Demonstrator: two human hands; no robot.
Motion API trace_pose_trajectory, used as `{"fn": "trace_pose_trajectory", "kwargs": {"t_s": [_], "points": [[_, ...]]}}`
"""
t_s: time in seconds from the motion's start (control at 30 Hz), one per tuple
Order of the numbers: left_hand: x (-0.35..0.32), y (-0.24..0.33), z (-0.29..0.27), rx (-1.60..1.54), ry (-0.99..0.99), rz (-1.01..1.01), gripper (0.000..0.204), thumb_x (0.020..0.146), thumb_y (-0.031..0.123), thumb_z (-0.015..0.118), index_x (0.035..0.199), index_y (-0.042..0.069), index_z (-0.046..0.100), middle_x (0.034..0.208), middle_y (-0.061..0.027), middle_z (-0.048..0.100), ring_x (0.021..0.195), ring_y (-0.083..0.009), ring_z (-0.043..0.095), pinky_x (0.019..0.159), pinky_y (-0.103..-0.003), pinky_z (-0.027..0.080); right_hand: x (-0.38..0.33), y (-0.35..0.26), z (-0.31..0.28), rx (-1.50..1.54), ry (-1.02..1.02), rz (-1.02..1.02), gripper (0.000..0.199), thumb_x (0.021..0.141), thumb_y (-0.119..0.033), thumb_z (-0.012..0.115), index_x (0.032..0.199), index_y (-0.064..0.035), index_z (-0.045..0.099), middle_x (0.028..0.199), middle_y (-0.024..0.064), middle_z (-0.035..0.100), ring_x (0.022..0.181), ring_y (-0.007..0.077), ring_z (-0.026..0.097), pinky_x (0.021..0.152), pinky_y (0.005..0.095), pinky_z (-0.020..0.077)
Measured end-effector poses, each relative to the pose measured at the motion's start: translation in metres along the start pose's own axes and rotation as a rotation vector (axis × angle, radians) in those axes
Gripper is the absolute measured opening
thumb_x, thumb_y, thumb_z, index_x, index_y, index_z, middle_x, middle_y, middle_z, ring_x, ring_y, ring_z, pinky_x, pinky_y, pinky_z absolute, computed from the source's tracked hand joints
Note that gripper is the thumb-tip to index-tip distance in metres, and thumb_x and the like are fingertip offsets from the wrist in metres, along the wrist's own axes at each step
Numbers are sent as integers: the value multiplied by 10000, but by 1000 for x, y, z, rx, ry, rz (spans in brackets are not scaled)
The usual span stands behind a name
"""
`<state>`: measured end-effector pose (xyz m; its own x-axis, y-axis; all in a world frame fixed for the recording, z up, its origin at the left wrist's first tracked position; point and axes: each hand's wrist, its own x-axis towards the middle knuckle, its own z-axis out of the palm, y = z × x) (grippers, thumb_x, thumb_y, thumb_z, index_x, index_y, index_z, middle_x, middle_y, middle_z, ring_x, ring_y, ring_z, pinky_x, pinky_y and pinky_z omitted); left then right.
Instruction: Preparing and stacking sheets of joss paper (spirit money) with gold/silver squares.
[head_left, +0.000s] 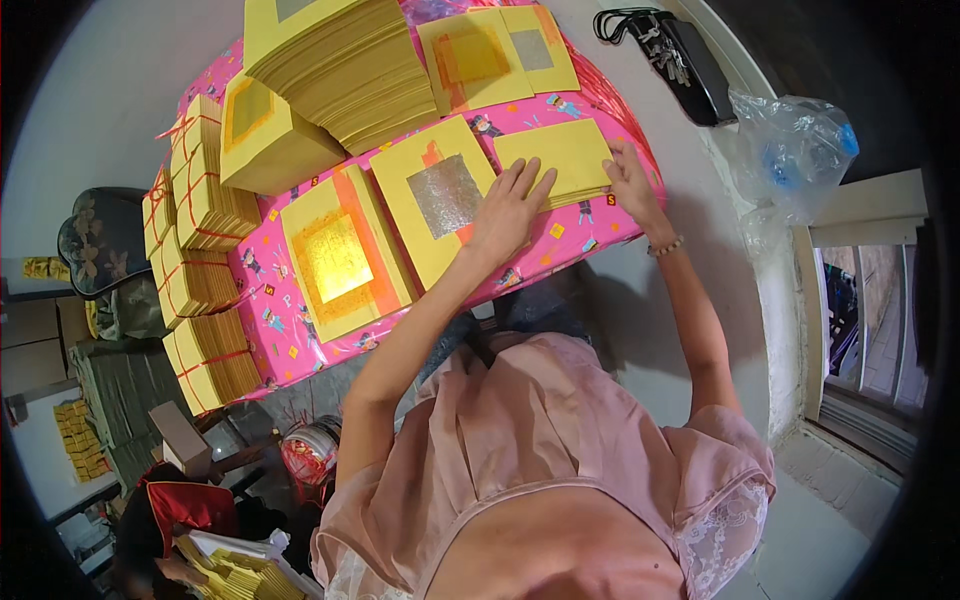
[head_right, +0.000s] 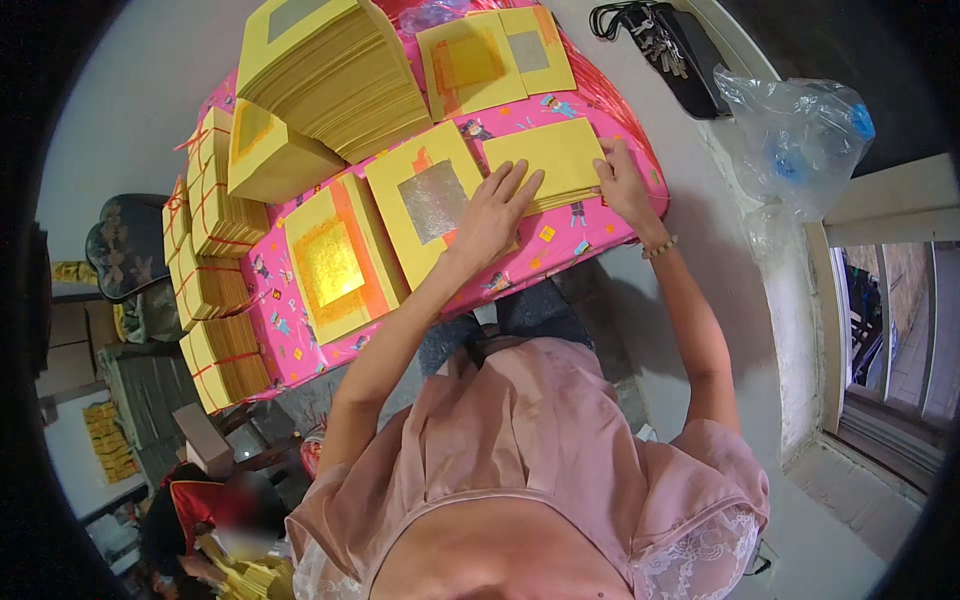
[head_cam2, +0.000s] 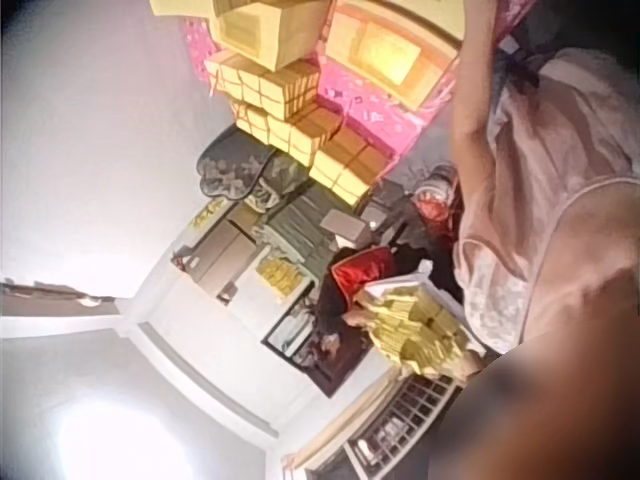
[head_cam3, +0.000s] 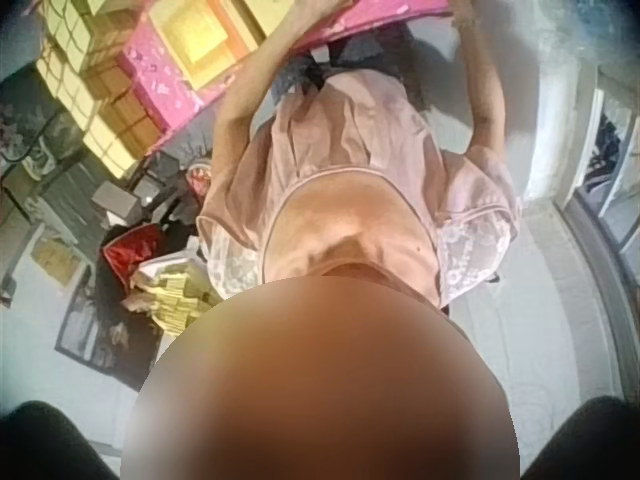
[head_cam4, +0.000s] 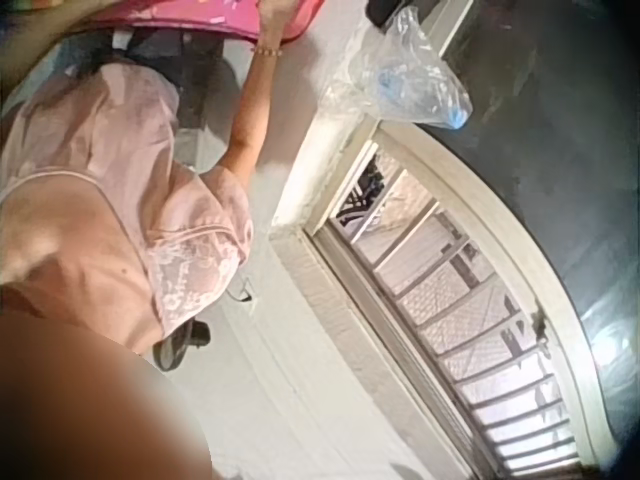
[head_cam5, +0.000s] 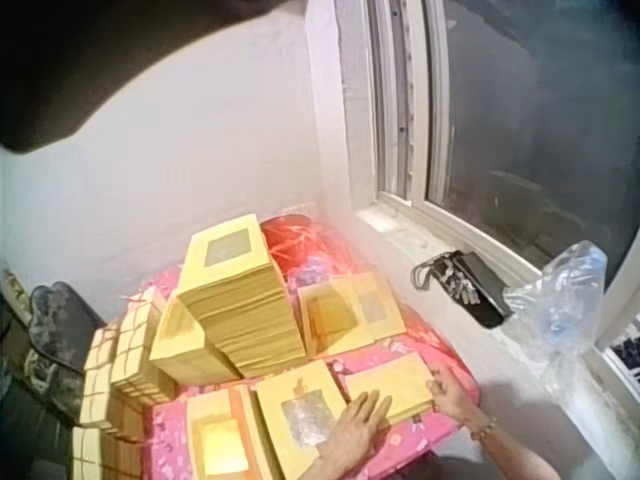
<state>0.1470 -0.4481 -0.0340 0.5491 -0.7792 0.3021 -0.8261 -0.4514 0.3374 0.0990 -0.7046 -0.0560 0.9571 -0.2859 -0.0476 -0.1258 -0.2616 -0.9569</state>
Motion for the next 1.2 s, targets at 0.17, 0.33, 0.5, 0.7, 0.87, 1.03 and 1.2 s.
{"fn": "trace_pose_trajectory", "kwargs": {"t_s": [0.17,0.33,0.5,0.7,0.87,1.03,1.2], "points": [[0,0,6,-25,48,-12,628,830,58,626,1442,83,483,1468,-203,469,1364,-389,424,1113,-462,382,-1,-3,2,-222,80,-83,321,1002,-108,511,1306,-22,451,1015,194,625,890,294,658,767,395,538],[-1,2,8,-20,70,-16,543,890,139,608,1421,80,510,1455,-203,487,1361,-388,428,1110,-463,380,-4,-10,4,-254,91,-75,350,972,-97,536,1301,-15,450,1088,259,619,967,441,637,846,490,508],[-4,1,9,-14,65,-31,522,900,139,603,1411,78,518,1456,-200,485,1354,-387,434,1108,-463,380,-19,-72,22,-1027,225,-237,478,940,-202,635,1366,-47,483,1282,218,571,1215,421,529,969,475,461],[-2,2,1,-115,59,-10,544,895,113,639,1420,60,505,1451,-218,481,1326,-408,456,1102,-465,396,-18,-39,34,-1049,-1,-421,568,996,-392,550,1474,-107,436,1503,197,412,1428,412,324,1130,558,298],[-19,-6,-22,-279,124,-30,500,928,139,629,1402,34,511,1427,-238,488,1296,-413,481,1090,-478,409,-18,-34,36,-974,-38,-346,548,1016,-421,504,1473,-124,444,1556,173,360,1476,398,252,1160,581,245],[-58,-10,-54,-246,136,-99,486,876,130,678,1338,37,559,1312,-213,548,1226,-407,510,1036,-472,430,-16,-41,31,-987,-28,-360,527,1014,-407,516,1452,-116,471,1529,184,398,1451,407,299,1149,591,253],[-93,-1,-73,-171,68,-207,507,842,206,740,1303,56,594,1272,-151,558,1132,-351,529,952,-466,436,-14,-69,31,-969,99,-623,407,984,-303,588,1314,-66,586,1366,194,535,1326,399,457,1066,549,366]]}}
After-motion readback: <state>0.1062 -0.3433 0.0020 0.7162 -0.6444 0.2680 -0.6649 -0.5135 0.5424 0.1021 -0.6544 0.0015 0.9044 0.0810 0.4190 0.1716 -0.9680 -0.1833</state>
